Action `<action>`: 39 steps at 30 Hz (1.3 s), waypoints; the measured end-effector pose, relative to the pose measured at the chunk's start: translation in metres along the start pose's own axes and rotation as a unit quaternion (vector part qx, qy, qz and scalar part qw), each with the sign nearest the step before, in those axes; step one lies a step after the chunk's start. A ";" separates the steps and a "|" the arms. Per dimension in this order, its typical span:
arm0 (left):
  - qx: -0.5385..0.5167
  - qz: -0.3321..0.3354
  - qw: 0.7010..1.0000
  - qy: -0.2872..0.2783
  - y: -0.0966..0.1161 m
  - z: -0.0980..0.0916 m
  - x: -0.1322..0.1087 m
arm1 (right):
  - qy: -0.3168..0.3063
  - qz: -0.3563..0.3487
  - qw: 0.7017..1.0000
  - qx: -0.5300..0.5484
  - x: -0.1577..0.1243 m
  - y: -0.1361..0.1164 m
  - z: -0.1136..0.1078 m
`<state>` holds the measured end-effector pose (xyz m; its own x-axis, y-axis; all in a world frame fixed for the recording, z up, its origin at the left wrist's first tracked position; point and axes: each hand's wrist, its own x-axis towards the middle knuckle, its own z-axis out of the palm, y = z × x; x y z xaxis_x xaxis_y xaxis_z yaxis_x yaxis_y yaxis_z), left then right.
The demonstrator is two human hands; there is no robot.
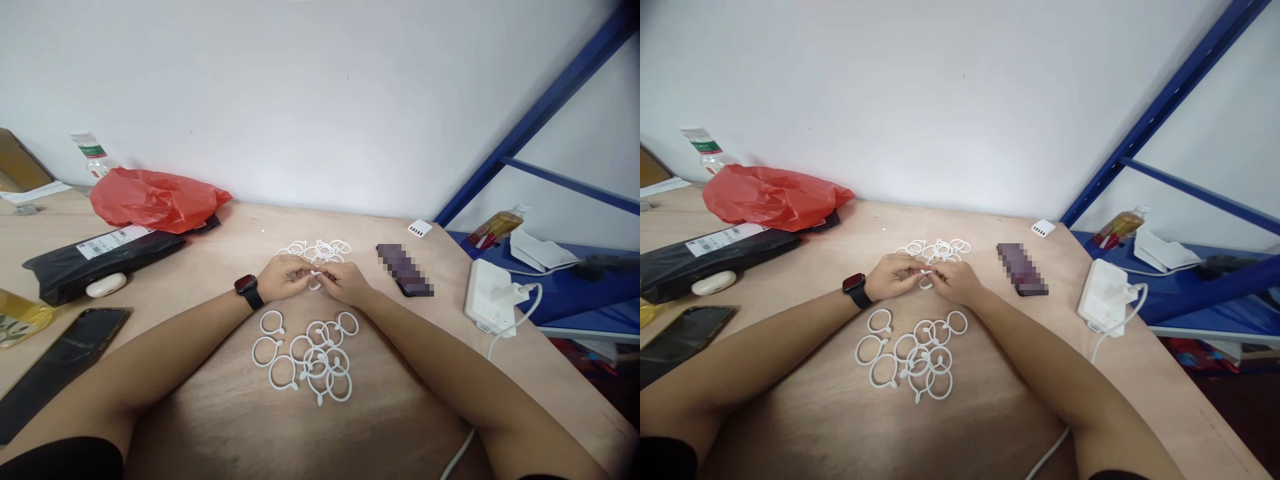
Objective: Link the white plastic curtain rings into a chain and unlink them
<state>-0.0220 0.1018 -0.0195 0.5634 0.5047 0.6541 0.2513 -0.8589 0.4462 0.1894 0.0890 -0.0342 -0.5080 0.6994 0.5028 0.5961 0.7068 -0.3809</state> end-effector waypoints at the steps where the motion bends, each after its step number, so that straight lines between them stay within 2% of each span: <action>1: 0.003 -0.004 1.000 -0.001 -0.001 0.000 0.000 | 0.004 0.000 1.000 -0.001 0.000 0.000 0.000; 5: 0.018 -0.017 1.000 0.000 -0.004 0.001 -0.002 | 0.002 -0.008 1.000 0.002 -0.001 -0.001 0.000; 11: 0.005 0.004 1.000 0.016 -0.002 0.000 0.000 | -0.024 -0.040 0.999 -0.001 0.000 -0.002 0.000; 19: -0.023 0.011 1.000 0.004 0.001 0.001 0.003 | -0.054 -0.049 0.997 -0.003 0.000 -0.006 0.003; 21: -0.022 0.019 0.999 0.014 0.000 0.001 0.002 | -0.042 -0.043 0.998 0.000 0.000 -0.005 0.004; 24: 0.004 0.019 0.998 0.063 -0.003 0.002 0.002 | 0.024 0.005 0.999 0.024 -0.001 -0.004 0.003; 26: 0.037 -0.003 0.994 0.104 -0.006 0.003 0.001 | 0.071 0.035 0.996 0.035 -0.002 -0.005 0.001; 28: 0.068 -0.039 0.988 0.130 -0.012 0.003 0.001 | 0.082 0.021 0.996 0.033 -0.003 -0.010 -0.002; 30: 0.089 -0.077 0.985 0.127 -0.018 0.004 0.001 | 0.035 -0.039 0.998 0.032 -0.002 -0.019 -0.004; 33: 0.097 -0.115 0.985 0.079 -0.023 0.005 0.000 | -0.103 -0.137 0.984 0.051 -0.001 -0.036 -0.005; 35: 0.096 -0.116 0.987 0.058 -0.023 0.006 -0.001 | -0.153 -0.155 0.974 0.058 0.001 -0.047 -0.004; 39: 0.080 -0.082 0.992 0.055 -0.019 0.007 0.000 | -0.214 -0.154 0.962 0.066 0.004 -0.061 0.000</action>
<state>-0.0215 0.1171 -0.0320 0.4185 0.6373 0.6471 0.4583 -0.7633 0.4553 0.1512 0.0489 -0.0088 -0.8741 0.4149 0.2527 0.3072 0.8750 -0.3741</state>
